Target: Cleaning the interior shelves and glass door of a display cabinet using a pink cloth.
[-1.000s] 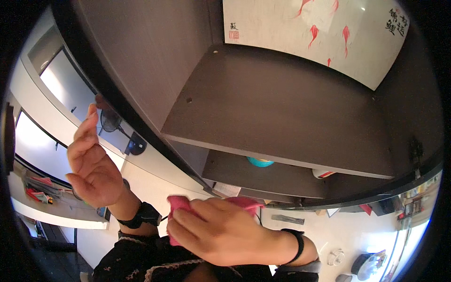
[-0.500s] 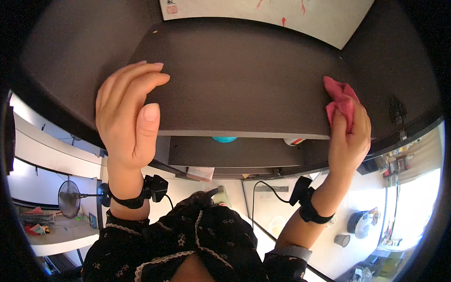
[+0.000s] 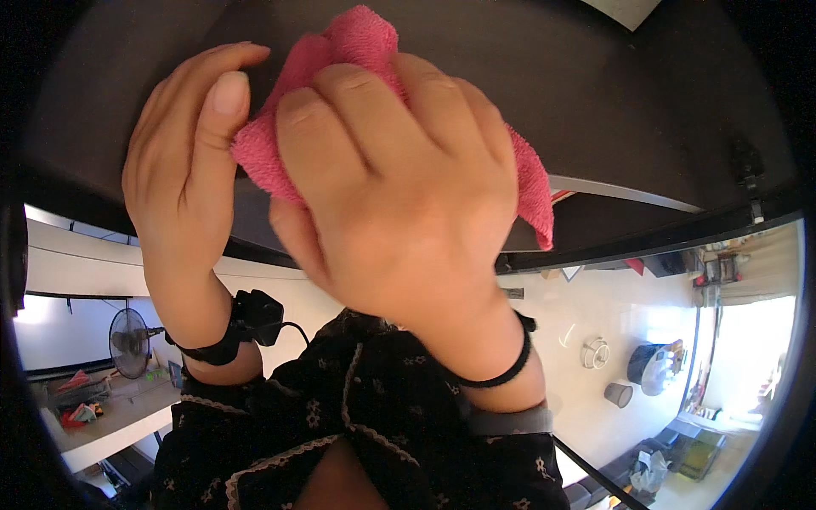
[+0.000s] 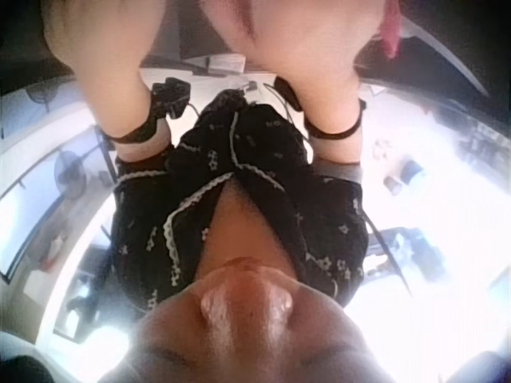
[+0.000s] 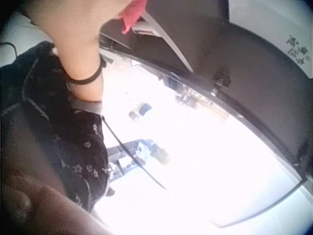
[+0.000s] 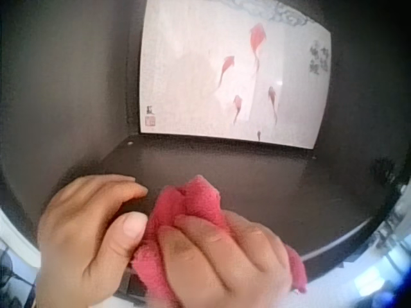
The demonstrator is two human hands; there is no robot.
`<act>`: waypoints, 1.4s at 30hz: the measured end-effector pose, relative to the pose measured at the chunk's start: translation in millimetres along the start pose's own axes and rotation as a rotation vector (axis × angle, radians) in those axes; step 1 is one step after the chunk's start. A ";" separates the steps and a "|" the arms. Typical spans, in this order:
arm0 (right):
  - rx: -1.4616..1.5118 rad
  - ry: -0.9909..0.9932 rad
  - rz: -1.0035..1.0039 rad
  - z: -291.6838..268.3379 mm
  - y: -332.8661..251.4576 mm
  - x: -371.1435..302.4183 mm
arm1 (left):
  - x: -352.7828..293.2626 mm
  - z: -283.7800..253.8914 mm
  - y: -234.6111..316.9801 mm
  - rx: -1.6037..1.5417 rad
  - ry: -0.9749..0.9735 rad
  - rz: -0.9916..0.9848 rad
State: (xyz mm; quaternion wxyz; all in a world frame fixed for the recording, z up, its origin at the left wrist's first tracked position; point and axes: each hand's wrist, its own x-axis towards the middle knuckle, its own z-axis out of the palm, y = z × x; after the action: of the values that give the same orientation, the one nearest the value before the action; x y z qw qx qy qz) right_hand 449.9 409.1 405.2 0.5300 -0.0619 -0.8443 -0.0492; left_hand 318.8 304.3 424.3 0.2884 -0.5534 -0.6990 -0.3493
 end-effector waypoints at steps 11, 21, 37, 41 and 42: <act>0.003 -0.184 0.209 -79.9 78.5 -29.7 | -1.7 -1.1 6.9 0.192 -0.137 -0.089; -0.223 -0.216 0.678 -141.9 173.8 -57.4 | -4.0 2.4 -5.9 0.301 -0.125 0.011; -0.278 -0.443 0.213 -51.9 45.6 22.4 | -2.6 4.4 -2.7 0.288 -0.051 0.020; -0.118 -0.524 0.398 -59.7 56.2 23.0 | -3.0 2.6 7.0 0.240 -0.066 -0.064; 0.016 -0.517 0.414 -61.4 64.8 20.6 | -4.1 1.4 7.9 0.211 -0.089 -0.117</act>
State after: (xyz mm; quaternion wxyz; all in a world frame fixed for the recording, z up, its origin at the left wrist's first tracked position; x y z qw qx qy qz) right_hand 505.7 465.1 451.5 0.2976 -0.2382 -0.9207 0.0835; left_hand 327.4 304.2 421.5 0.2930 -0.4930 -0.7751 -0.2652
